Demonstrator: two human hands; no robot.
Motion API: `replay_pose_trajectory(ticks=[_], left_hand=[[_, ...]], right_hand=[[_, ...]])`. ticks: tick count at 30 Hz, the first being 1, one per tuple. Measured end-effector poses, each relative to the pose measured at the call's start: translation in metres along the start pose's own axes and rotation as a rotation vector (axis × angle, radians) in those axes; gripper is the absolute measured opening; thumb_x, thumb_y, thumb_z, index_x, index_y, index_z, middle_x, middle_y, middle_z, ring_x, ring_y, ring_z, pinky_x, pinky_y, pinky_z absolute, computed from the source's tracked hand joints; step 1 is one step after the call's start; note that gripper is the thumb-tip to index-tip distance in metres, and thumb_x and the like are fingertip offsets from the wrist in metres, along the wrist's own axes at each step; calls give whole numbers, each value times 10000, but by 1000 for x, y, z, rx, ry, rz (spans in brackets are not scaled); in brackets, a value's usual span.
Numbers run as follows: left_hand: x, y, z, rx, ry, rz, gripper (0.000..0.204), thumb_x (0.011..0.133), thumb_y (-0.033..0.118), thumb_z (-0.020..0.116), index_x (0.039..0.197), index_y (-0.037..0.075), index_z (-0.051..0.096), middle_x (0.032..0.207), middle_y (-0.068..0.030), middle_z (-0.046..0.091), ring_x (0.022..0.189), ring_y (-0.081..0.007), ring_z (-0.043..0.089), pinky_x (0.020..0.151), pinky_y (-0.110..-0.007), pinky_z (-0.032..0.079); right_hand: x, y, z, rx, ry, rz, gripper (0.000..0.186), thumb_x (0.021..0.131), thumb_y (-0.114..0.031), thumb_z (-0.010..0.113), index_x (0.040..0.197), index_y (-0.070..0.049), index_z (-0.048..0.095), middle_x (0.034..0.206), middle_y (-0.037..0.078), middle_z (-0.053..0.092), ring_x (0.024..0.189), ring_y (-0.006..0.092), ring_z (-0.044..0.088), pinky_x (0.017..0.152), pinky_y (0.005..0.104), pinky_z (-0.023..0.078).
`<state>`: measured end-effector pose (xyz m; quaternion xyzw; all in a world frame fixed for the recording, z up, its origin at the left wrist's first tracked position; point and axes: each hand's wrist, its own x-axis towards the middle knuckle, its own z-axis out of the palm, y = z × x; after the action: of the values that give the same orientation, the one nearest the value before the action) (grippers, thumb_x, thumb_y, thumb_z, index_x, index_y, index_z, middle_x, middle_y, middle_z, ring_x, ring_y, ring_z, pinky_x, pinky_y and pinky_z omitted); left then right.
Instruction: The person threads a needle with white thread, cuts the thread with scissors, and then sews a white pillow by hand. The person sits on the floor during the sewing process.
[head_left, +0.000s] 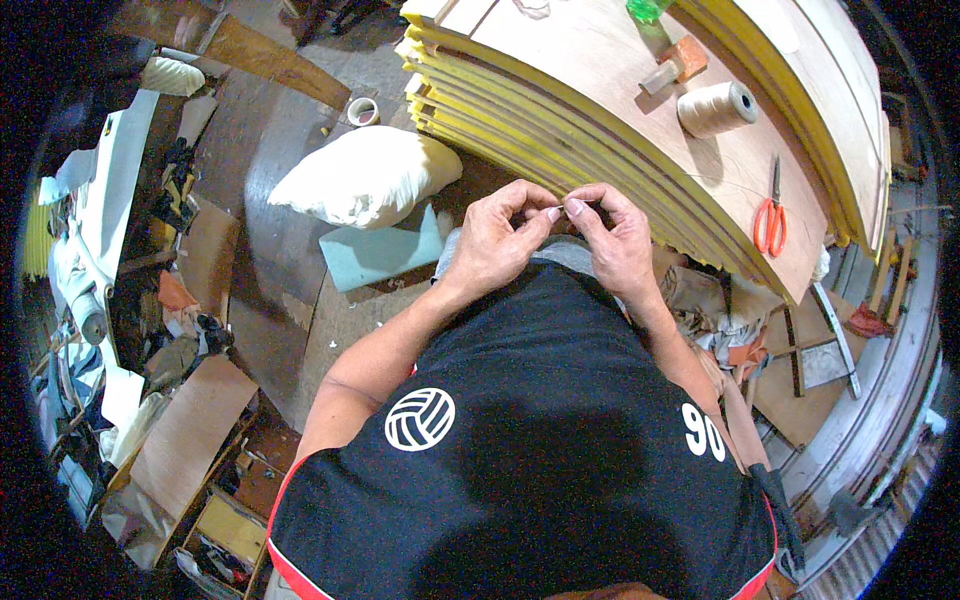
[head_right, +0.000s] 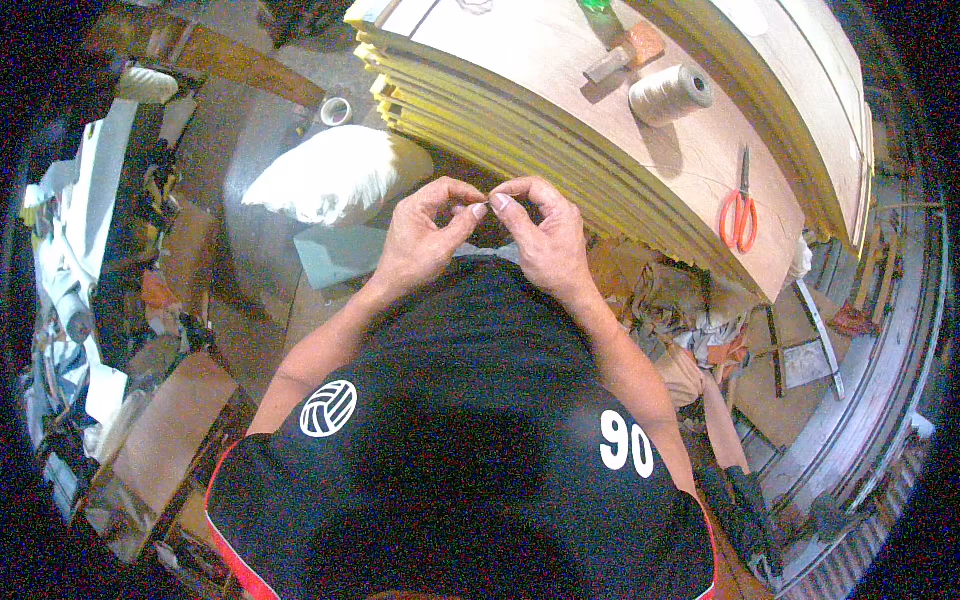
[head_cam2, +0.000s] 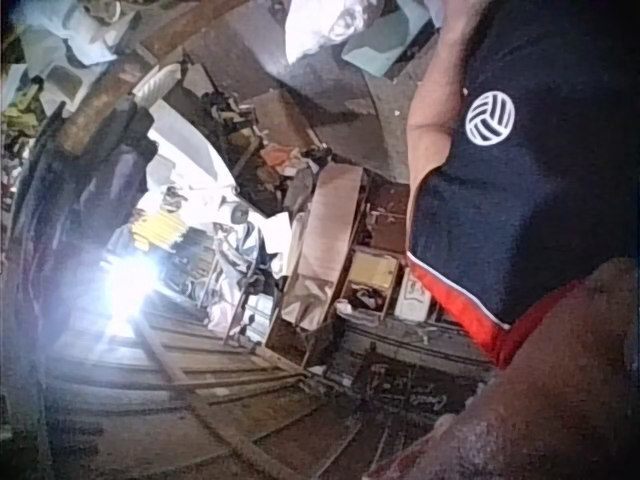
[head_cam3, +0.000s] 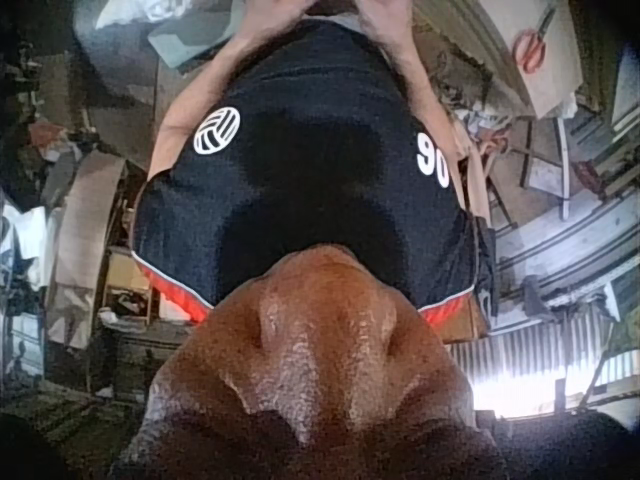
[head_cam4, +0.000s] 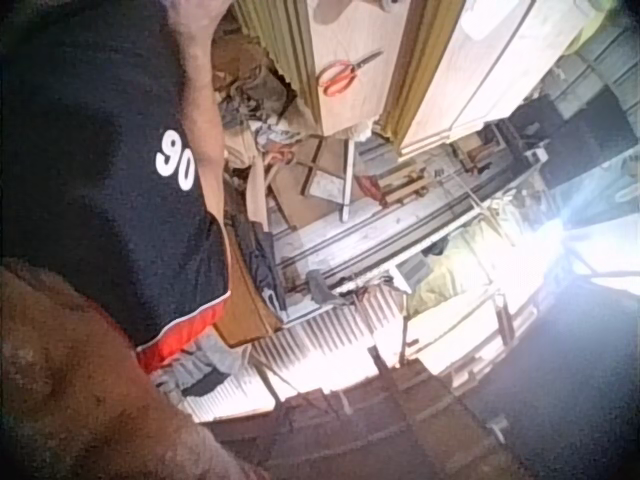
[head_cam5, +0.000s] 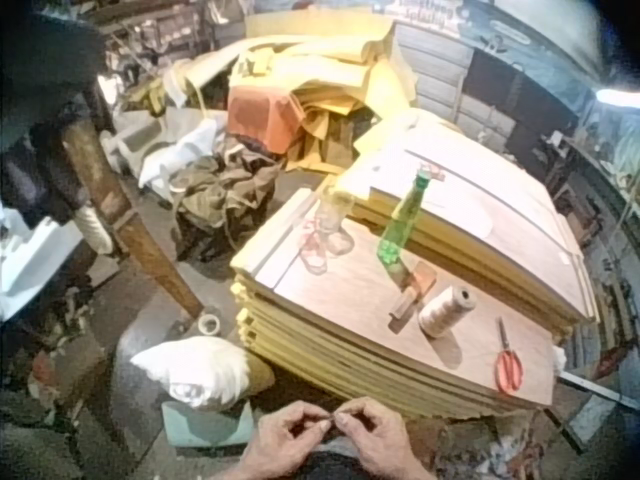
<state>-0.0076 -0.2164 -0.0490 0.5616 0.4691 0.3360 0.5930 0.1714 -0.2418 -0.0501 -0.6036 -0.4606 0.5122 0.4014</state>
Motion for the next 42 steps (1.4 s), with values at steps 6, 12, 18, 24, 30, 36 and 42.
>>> replay_pose_trajectory(ticks=[6, 12, 18, 24, 30, 36, 42], left_hand=[[3, 7, 7, 17, 37, 45, 106, 909, 80, 648, 934, -21, 667, 778, -35, 651, 733, -70, 566, 659, -254, 478], [9, -10, -5, 139, 95, 40, 62, 931, 67, 646, 940, 6, 649, 777, 29, 559, 704, -48, 476, 643, -212, 417], [7, -24, -19, -24, 116, -119, 70, 937, 91, 655, 937, 21, 656, 778, 55, 552, 696, -23, 457, 607, -197, 376], [24, -4, 8, -53, 44, -89, 54, 944, 76, 651, 961, 26, 644, 765, 68, 538, 676, -17, 433, 600, -192, 355], [43, 8, 40, -45, -26, -30, 58, 952, 86, 653, 965, 31, 640, 783, 58, 564, 694, -17, 454, 621, -186, 372], [57, 18, 69, 91, -129, -2, 105, 948, 118, 664, 971, 17, 647, 793, 37, 591, 721, -34, 492, 656, -205, 414], [69, 22, 108, 88, -246, -39, 104, 944, 108, 655, 968, 6, 658, 788, 30, 604, 718, -44, 510, 662, -217, 431]], right_hand=[[1, -1, -2, -15, 95, -52, 169, 933, -171, 662, 971, -10, 699, 921, 59, 696, 889, 133, 633, 817, 293, 499], [19, -9, -45, -88, 385, -99, 180, 942, -176, 654, 973, -2, 689, 905, 93, 702, 891, 159, 640, 820, 321, 509], [5, 18, -184, -647, 768, -165, 228, 928, -182, 662, 1065, 0, 684, 1033, 145, 680, 935, 246, 664, 840, 358, 531], [-19, 61, -293, -1168, 812, 32, 358, 902, -173, 626, 1223, -14, 613, 1070, 250, 655, 990, 416, 634, 922, 490, 497], [-19, 51, -298, -1151, 676, 55, 401, 848, -66, 569, 1245, -13, 590, 1081, 262, 648, 1021, 420, 630, 900, 497, 507], [-45, 29, -316, -1007, 540, 142, 403, 820, -131, 632, 1207, -19, 618, 1036, 247, 665, 1006, 400, 643, 894, 471, 513], [-92, -21, -332, -1092, 447, 378, 362, 780, -203, 749, 1059, 18, 684, 913, 219, 698, 871, 358, 687, 807, 427, 532]])
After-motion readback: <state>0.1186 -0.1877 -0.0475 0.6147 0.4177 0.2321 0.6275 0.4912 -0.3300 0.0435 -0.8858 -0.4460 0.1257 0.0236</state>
